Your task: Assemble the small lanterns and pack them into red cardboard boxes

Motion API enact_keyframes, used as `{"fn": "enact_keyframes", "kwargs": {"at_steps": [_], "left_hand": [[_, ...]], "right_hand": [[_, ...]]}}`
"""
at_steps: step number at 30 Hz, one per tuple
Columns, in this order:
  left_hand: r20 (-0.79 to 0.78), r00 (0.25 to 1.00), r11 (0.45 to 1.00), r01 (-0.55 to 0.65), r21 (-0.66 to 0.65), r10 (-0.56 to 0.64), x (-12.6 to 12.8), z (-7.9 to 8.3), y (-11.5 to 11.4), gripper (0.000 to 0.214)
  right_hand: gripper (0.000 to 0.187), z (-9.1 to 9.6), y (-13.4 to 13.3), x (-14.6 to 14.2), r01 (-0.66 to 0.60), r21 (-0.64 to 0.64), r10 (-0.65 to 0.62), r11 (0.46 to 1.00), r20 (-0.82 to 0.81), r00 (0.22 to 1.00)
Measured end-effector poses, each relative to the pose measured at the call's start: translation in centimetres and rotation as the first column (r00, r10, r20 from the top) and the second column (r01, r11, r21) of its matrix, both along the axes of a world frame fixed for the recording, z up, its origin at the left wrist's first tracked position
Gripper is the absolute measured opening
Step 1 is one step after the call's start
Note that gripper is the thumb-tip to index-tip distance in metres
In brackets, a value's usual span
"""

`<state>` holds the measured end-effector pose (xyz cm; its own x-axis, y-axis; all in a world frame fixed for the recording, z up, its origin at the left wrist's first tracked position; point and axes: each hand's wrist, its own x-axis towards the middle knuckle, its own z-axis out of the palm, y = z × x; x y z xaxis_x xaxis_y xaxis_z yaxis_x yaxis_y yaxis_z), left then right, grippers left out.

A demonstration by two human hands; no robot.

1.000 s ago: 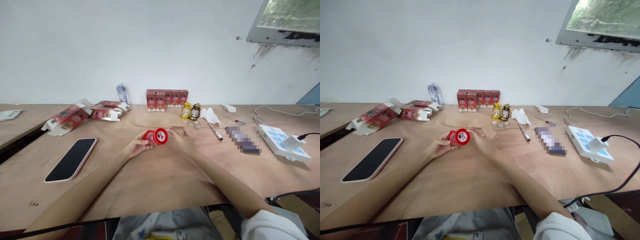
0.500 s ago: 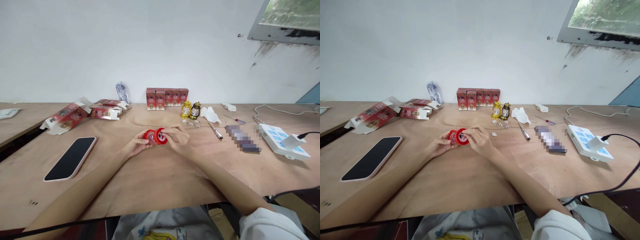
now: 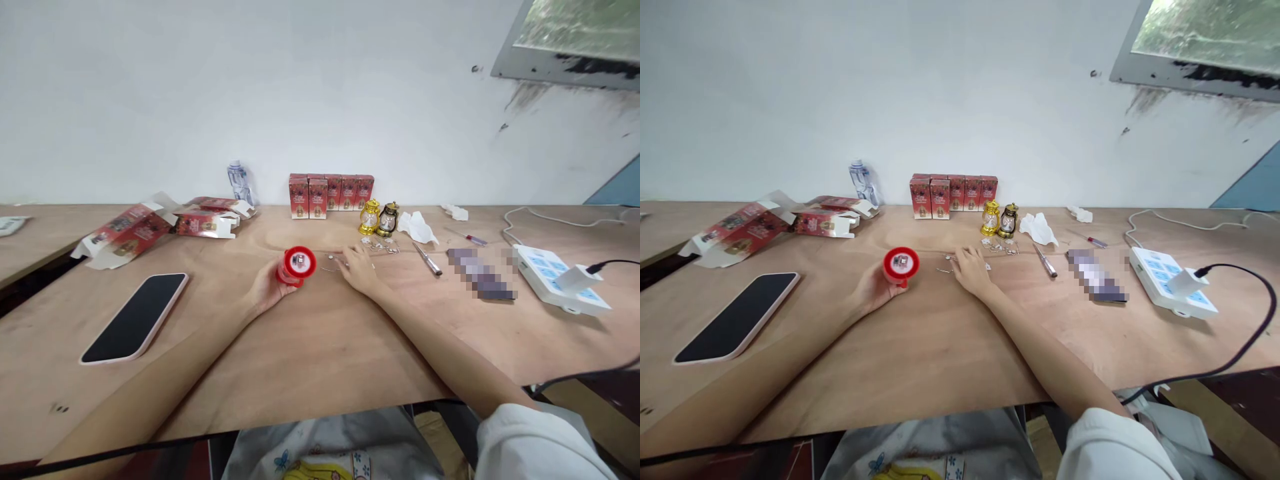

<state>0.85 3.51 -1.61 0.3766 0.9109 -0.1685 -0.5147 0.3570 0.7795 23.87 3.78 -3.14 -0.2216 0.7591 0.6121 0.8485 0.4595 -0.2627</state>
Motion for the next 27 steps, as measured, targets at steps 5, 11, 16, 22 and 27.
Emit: {"fn": "enact_keyframes", "kwargs": {"at_steps": [5, 11, 16, 22, 27], "left_hand": [[0.014, 0.989, 0.989, -0.143, -0.041, 0.144, 0.7, 0.1, -0.3, 0.022], [-0.036, 0.971, 0.972, -0.235, 0.025, 0.236, 1.3, 0.2, -1.4, 0.025], [-0.096, 0.95, 0.955, -0.296, 0.011, 0.296, 1.7, 0.9, -1.9, 0.022], [-0.116, 0.946, 0.952, -0.306, -0.003, 0.304, 1.9, 1.4, -2.2, 0.02], [-0.123, 0.946, 0.954, -0.3, 0.009, 0.298, 1.8, 1.2, -2.1, 0.02]], "right_hand": [[0.018, -0.6, 1.8, -0.2, 0.025, -0.077, -0.014, 0.997, 0.146, 0.989], [0.013, -0.6, 2.7, -0.4, 0.057, -0.122, -0.035, 0.991, 0.168, 0.985], [0.012, -0.8, 2.8, -0.3, 0.073, -0.109, -0.049, 0.991, 0.207, 0.977], [0.016, -0.7, 2.6, -0.3, 0.036, -0.099, -0.013, 0.994, 0.222, 0.975], [0.013, -0.6, 2.6, -0.5, 0.032, -0.118, -0.007, 0.992, 0.202, 0.979]]}}
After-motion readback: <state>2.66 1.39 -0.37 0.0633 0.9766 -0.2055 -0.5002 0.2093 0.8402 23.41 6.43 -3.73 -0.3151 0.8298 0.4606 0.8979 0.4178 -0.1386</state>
